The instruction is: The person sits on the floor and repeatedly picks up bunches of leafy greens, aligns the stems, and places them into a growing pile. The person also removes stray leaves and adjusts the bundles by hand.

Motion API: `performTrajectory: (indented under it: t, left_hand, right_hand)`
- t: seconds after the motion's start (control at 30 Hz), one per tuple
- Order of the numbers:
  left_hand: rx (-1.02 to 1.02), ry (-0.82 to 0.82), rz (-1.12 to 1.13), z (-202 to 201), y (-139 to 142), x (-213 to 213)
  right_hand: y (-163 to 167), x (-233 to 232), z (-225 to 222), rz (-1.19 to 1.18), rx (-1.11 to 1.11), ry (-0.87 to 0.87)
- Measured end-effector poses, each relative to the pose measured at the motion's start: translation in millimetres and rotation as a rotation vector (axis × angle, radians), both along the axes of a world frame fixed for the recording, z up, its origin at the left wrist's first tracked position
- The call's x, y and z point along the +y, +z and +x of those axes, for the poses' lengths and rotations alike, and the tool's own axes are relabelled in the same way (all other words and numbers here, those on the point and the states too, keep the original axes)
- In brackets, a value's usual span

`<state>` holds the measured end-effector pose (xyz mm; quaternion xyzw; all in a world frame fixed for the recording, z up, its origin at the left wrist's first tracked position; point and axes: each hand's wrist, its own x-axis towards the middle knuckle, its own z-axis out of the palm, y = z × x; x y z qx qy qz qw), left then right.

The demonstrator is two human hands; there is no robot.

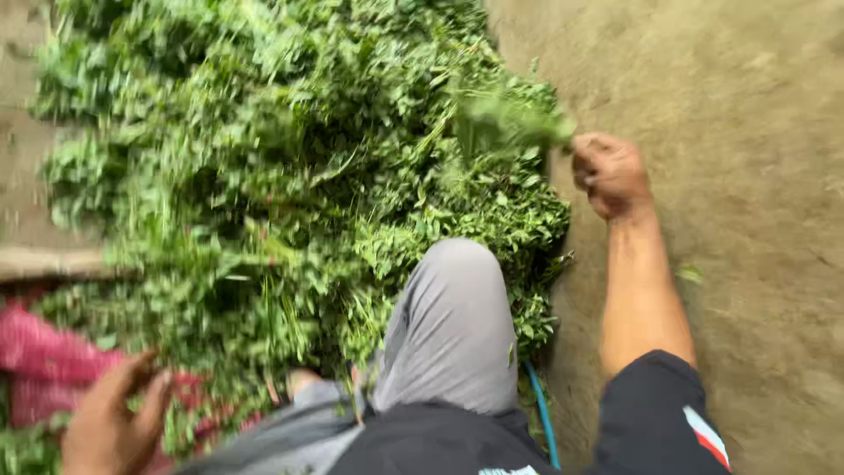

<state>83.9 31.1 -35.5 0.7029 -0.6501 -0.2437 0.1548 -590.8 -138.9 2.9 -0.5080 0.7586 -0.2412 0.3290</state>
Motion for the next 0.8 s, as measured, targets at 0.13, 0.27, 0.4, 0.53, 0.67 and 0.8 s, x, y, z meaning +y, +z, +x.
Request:
performTrajectory:
  t: [0.13, 0.27, 0.4, 0.53, 0.67, 0.8]
  left_hand:
    - [-0.031, -0.021, 0.002, -8.9, 24.9, -2.0]
    - [-0.15, -0.142, -0.23, -33.9, 56.9, -11.4]
    - [0.006, -0.245, -0.47, -77.3, 89.0, -50.9]
    - [0.105, -0.341, -0.545, -143.5, 125.0, -94.6]
    - [0.179, -0.502, -0.681, -217.0, 145.2, -140.1]
    - [0.428, -0.41, -0.164, -223.4, 141.1, -149.2]
  right_hand:
    - [18.8, 2.5, 15.3, -0.133, 0.015, 0.067]
    - [51.6, -24.0, 48.3, -0.022, 0.091, 0.168]
    - [70.4, -29.0, 85.4, -0.284, 0.279, 0.545]
    - [111.2, -27.3, 145.9, -0.357, 0.444, 0.802]
    - [137.8, -25.3, 197.1, -0.379, 0.429, 1.046]
    - [119.3, -61.5, 157.9, -0.224, -0.236, 0.95]
